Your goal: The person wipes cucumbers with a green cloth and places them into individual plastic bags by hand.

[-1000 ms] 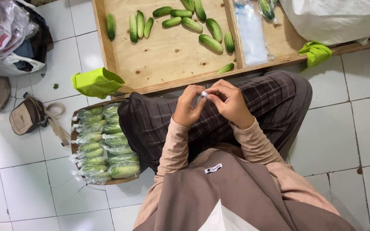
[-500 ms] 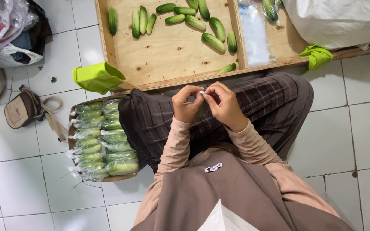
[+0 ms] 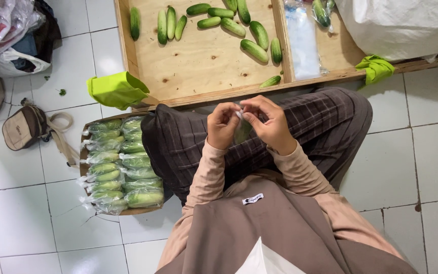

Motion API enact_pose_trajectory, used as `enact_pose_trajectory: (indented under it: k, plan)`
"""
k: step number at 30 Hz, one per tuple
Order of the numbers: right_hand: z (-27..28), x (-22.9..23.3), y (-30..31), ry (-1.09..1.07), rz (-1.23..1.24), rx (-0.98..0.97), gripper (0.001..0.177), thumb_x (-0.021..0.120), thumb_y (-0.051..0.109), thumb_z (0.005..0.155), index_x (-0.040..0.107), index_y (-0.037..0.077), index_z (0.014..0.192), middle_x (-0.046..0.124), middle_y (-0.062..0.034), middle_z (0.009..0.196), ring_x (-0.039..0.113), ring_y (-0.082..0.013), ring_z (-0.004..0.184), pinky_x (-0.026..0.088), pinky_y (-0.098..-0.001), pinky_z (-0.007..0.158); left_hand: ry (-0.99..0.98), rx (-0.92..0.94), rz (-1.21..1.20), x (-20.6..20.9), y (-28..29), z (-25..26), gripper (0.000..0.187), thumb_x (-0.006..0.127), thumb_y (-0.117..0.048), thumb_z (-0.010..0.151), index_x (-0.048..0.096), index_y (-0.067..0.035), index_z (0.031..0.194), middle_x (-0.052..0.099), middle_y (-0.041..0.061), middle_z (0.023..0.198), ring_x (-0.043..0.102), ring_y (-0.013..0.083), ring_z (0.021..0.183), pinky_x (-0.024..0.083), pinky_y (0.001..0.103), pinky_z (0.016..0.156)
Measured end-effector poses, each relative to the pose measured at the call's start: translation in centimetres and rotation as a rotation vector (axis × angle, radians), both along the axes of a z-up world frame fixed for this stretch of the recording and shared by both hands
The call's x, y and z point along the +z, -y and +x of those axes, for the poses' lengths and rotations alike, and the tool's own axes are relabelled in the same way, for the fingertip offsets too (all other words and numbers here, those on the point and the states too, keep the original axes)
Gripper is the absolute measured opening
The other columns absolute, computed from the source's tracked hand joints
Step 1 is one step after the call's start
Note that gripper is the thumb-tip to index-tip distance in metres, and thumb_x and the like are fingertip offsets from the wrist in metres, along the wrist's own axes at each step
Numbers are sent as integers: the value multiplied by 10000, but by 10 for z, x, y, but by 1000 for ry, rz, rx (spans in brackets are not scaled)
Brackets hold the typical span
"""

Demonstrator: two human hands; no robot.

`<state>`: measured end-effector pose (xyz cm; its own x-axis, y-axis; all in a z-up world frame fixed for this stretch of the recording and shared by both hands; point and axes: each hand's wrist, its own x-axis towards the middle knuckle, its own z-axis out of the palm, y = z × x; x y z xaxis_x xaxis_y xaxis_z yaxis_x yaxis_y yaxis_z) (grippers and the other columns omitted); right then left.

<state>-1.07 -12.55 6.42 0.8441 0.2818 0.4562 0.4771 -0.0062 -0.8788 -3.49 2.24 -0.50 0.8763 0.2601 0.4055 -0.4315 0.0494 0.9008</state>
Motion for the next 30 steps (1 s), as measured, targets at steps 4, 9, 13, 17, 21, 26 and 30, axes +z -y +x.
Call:
enact_pose_trajectory:
  k: [4,9,13,17,21,26,30]
  plan:
    - [9,-7,2,-13,-14,60,45,740,-1,940,774,8,969,693,-145,841,615,-221,695,484,-345,632,-12,-38,22,-14,-8,2,172,702,93,860,726,-45,959,724,116,778,543,82,611,477,255,528]
    - [11,-4,-5,-110,129,91,113,705,-3,981,732,-7,871,637,-103,784,516,-146,679,468,-290,646,99,-172,-53,4,-10,4,67,679,65,929,686,3,953,722,155,891,644,174,748,540,300,673]
    - [10,-1,-11,-139,128,12,114,702,-8,988,716,-25,876,655,-116,769,599,-159,662,504,-303,672,92,-296,-116,-6,-13,7,196,742,17,920,630,18,1080,692,154,968,656,183,821,546,330,757]
    - [15,9,-13,-68,68,-21,120,734,18,979,708,-20,868,661,-128,787,582,-182,681,487,-327,679,11,-399,-137,-29,-12,8,376,726,58,926,523,-25,1231,673,102,897,609,108,770,511,282,730]
    - [20,16,-17,-88,134,-45,138,736,11,990,699,-21,861,634,-108,764,543,-126,689,462,-295,665,-79,-428,-261,-18,-12,6,419,736,-5,948,553,-29,1324,699,84,925,614,70,784,517,239,716]
    - [36,-15,-32,-297,251,-3,106,646,74,1039,694,-21,1026,666,-105,858,592,-103,754,495,-239,654,-187,-237,-496,-12,-14,6,425,780,-13,911,608,-20,1300,717,90,965,692,111,838,546,217,744]
    - [29,-25,-34,-563,203,205,378,462,293,1126,691,-4,1179,730,-72,1002,687,-91,929,569,-251,821,-212,-34,-659,-34,-36,3,380,757,-55,948,587,1,1283,695,99,978,689,130,855,541,203,724]
